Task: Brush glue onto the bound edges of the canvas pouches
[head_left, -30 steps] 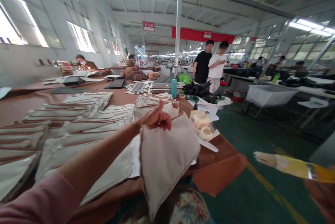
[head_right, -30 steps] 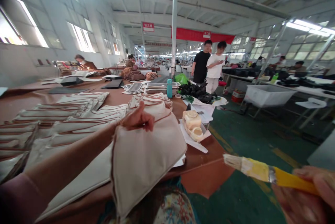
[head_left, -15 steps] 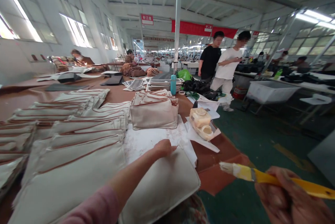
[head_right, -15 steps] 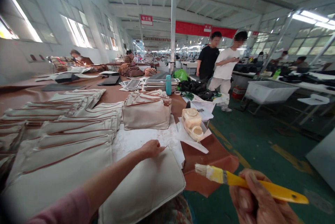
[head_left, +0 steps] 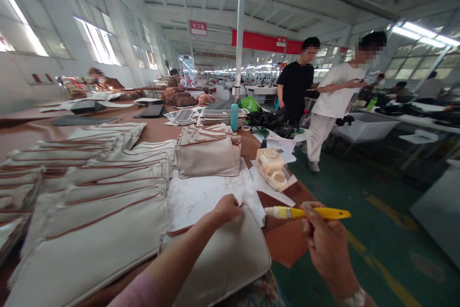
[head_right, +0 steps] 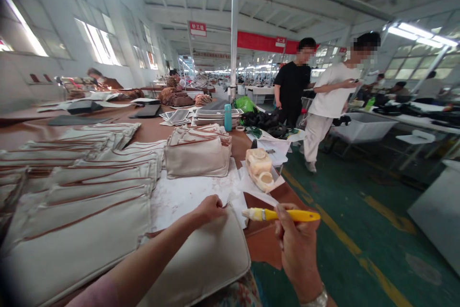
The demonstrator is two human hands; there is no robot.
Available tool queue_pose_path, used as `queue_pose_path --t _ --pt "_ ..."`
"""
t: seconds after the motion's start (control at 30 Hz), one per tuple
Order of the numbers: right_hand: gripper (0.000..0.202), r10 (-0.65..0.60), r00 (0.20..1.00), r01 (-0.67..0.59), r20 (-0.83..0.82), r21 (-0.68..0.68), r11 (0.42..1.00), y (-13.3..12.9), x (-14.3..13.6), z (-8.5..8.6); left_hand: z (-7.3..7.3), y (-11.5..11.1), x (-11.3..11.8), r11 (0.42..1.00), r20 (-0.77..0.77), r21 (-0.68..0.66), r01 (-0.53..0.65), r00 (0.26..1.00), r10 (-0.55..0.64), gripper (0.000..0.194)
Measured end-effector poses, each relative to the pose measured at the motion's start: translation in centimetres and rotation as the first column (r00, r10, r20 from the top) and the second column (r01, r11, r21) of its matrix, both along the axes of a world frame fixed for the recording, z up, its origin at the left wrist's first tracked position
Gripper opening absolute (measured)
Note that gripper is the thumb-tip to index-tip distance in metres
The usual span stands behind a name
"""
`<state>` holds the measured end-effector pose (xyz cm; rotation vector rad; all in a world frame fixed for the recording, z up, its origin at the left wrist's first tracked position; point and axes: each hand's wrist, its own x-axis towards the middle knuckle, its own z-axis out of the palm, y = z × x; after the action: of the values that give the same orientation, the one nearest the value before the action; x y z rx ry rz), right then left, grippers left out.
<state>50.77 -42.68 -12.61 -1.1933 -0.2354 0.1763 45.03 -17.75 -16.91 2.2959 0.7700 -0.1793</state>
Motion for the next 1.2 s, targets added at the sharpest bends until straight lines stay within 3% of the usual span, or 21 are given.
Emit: queue_pose_path --t 0.17,0.27,0.4,0.53,0.67,0.77,0.87,0.93,1.0,1.07,1.13,1.2 --pt "0.035 0.077 0.995 -0.074 0.065 -0.045 0.996 0.4 0.5 0.7 2.0 -0.7 -2.9 0.953 0.223 -0.273 0.130 0.972 -0.069 0.031" --pt "0.035 0.130 0.976 -0.101 0.175 -0.162 0.982 1.0 0.2 1.4 3.3 -1.5 -4.4 0.906 0.324 -0.365 0.215 0.942 -0.093 0.035" --pt "0.038 0.179 0.938 -0.092 0.296 -0.284 0.954 2.1 0.2 2.3 4.8 -2.7 -5.7 0.850 0.381 -0.440 0.290 0.917 -0.116 0.036" --pt "0.037 0.114 0.928 -0.003 0.356 -0.298 0.954 1.8 0.2 3.2 5.5 -3.4 -6.3 0.800 0.434 -0.507 0.320 0.897 -0.083 0.031" --pt "0.034 0.181 0.901 -0.033 0.395 -0.352 0.936 1.2 -0.9 3.5 5.6 -3.6 -6.4 0.799 0.426 -0.501 0.333 0.898 -0.108 0.030" --pt "0.033 0.206 0.861 -0.003 0.465 -0.401 0.916 1.2 -1.2 3.4 5.6 -3.8 -6.7 0.854 0.468 -0.342 0.391 0.859 -0.206 0.024" --pt "0.033 0.077 0.895 0.081 0.440 -0.328 0.941 0.7 -0.7 3.7 5.6 -4.2 -7.5 0.922 0.554 0.015 0.386 0.765 -0.329 0.019" --pt "0.033 0.032 0.928 0.060 0.370 -0.234 0.970 0.0 -0.4 4.6 5.8 -4.7 -8.3 0.898 0.596 0.266 0.351 0.672 -0.440 0.018" --pt "0.030 0.081 0.951 -0.038 0.299 -0.144 0.989 -0.8 -0.5 5.9 6.3 -5.2 -9.1 0.803 0.574 0.513 0.303 0.574 -0.584 0.017" --pt "0.028 0.157 0.953 -0.135 0.260 -0.102 0.986 -1.4 -0.9 7.3 7.2 -5.8 -9.9 0.643 0.474 0.729 0.236 0.503 -0.723 0.015" --pt "0.026 0.192 0.946 -0.172 0.262 -0.100 0.980 -1.9 -1.5 8.4 8.3 -6.4 -10.5 0.473 0.356 0.862 0.181 0.449 -0.820 0.016" --pt "0.024 0.188 0.938 -0.163 0.291 -0.108 0.981 -2.3 -2.0 9.2 9.5 -6.7 -10.9 0.357 0.271 0.921 0.159 0.399 -0.876 0.018"
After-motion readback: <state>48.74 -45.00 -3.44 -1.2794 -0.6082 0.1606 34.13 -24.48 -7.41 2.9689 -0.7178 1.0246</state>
